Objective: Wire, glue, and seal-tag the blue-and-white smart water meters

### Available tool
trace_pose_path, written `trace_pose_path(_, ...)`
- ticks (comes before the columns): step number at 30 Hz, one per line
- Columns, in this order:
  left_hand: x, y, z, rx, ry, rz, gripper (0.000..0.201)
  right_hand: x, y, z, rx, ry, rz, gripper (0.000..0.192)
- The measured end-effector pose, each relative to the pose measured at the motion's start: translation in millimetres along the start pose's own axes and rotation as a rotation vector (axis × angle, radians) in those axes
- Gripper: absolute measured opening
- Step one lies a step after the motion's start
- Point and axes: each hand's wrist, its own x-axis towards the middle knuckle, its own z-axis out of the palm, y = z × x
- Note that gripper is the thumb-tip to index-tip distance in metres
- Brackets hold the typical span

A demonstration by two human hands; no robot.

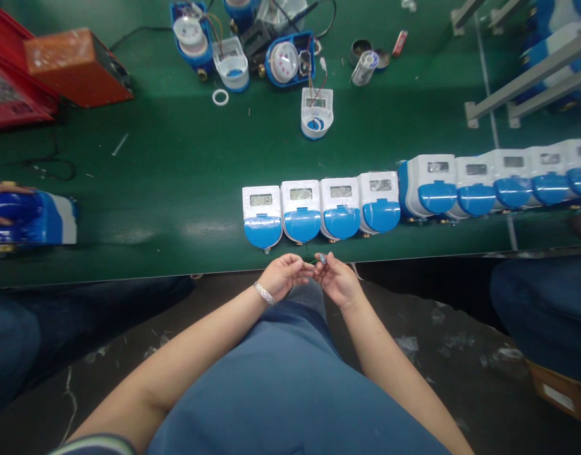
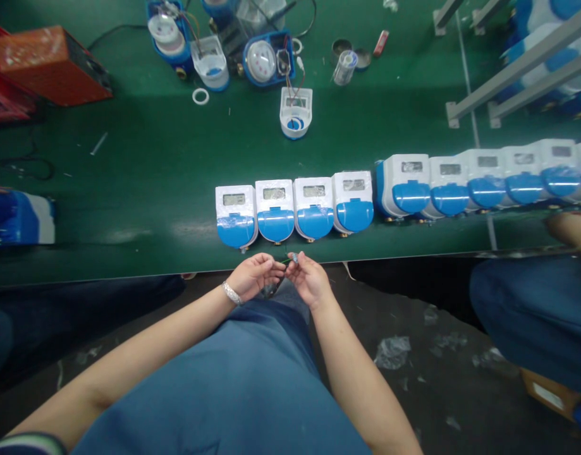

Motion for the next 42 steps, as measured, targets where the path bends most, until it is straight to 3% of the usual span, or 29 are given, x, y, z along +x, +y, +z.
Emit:
trace_pose_path(9,16.7,-6.8,9.7,-0.117,0.210,-0.129,0.013,-1.2,4.2,6.5,0.053,-0.013,-0.092,0.030)
trace_pose_path(14,17.0,-6.3,11.4,-0.102,0.129,-0.174,0.011,-2.5,3.7,8.9,0.062,0.032,-0.117,0.033)
trace_pose_path(22,20.3,-9.1,12.4,-0.112,0.278,-0.060,0.015,-4.0,6.0,10.5,0.032,0.031,-0.121,0.032)
trace_pose_path(30,24.4,-9.4,26.2,-0.011,0.265,-0.066,0.018,-2.2,13.9,13.8,-0.387,0.203,-0.375,0.022)
trace_pose_path(32,25.1,-8.0,27.7,0.005,0.259,-0.068,0.020,-4.8,8.0,12.4,-0.672,0.213,-0.481,0.016)
trace_pose_path(35,26.2,-7.0,28.3,0.018,0.241,-0.068,0.021,-12.2,-3.3,10.6,-1.276,0.104,-0.646,0.013)
trace_pose_path(38,29.3,-10.9,28.4,0.035,0.270,-0.043,0.029,-18.6,-7.2,10.4,-1.683,0.087,-0.714,0.018)
trace_pose_path(40,33.1,-17.0,29.2,0.036,0.293,-0.002,0.037,-17.9,-2.6,10.8,-1.699,0.225,-0.739,0.021)
trace_pose_path(42,37.1,-23.9,31.2,0.031,0.283,0.046,0.042,-12.4,5.6,12.0,-1.431,0.309,-0.674,0.024)
